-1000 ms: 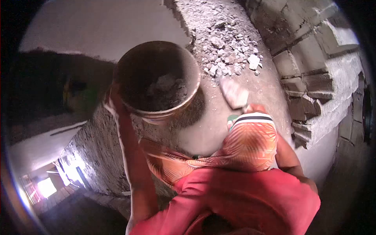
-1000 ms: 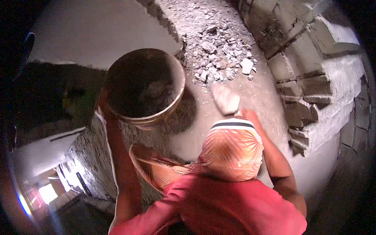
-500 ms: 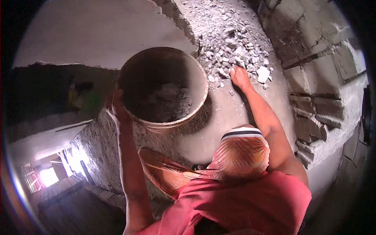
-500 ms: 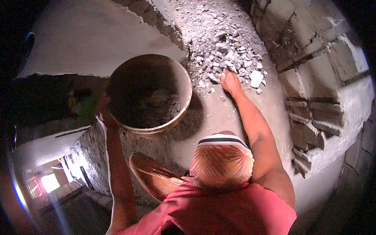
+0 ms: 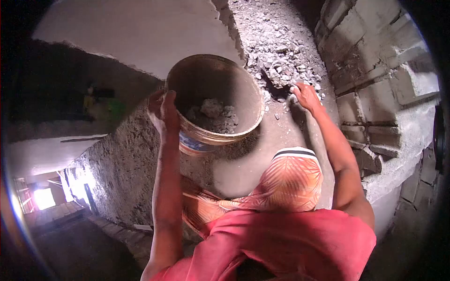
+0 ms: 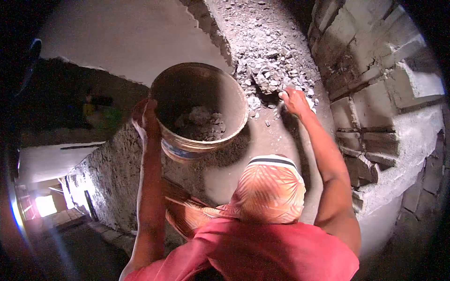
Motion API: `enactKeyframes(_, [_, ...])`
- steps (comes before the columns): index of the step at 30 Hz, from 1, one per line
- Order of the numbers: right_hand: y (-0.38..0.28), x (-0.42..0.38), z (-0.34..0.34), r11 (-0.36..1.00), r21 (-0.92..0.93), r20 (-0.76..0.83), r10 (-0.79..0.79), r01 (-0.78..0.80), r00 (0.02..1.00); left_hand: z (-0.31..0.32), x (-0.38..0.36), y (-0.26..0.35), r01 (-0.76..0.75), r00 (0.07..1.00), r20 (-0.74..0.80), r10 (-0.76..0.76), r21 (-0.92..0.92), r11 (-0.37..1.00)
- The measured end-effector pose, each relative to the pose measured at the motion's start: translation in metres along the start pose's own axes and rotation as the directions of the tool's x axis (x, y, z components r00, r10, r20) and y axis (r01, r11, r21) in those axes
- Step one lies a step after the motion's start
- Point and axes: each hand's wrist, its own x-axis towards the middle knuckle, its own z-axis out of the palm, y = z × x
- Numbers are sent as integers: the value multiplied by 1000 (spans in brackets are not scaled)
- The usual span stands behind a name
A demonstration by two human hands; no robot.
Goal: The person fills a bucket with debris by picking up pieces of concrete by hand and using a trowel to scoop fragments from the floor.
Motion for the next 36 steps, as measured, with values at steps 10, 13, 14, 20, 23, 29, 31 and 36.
enactKeyframes(10, [-172, -53, -111, 871, -302, 6, -406, 388, 914, 10, -15, 5, -49, 998, 39, 47, 54, 997])
enactKeyframes(13, [-185, -75, -102, 832, -196, -1, -530, 519, 848, 12, -15, 0, -32, 999, 30, 30, 54, 998])
enactKeyframes(14, [-175, -85, -98, 838, -198, -1, -519, 508, 855, 9, -12, -2, -16, 999, 43, 14, 60, 998])
enactKeyframes(20, [24, -216, -51, 925, 72, -254, 379, -374, 890, -28, -6, -5, 72, 997, -1, -72, 67, 995])
enactKeyframes(23, [93, -275, -31, 824, -16, -133, 560, -567, 818, -69, 12, -45, 123, 992, 41, -121, -41, 992])
enactKeyframes(29, [146, -111, -9, 923, -75, -176, 360, -377, 916, -53, 7, -21, -123, 990, 98, 103, 230, 965])
enactKeyframes(31, [143, -43, -12, 930, 29, -174, 367, -367, 914, -64, 17, -38, -143, 985, 120, 121, 202, 969])
enactKeyframes(36, [160, 79, 28, 961, 71, -226, 277, -268, 934, -73, 29, -46, -68, 995, 93, 48, 228, 971])
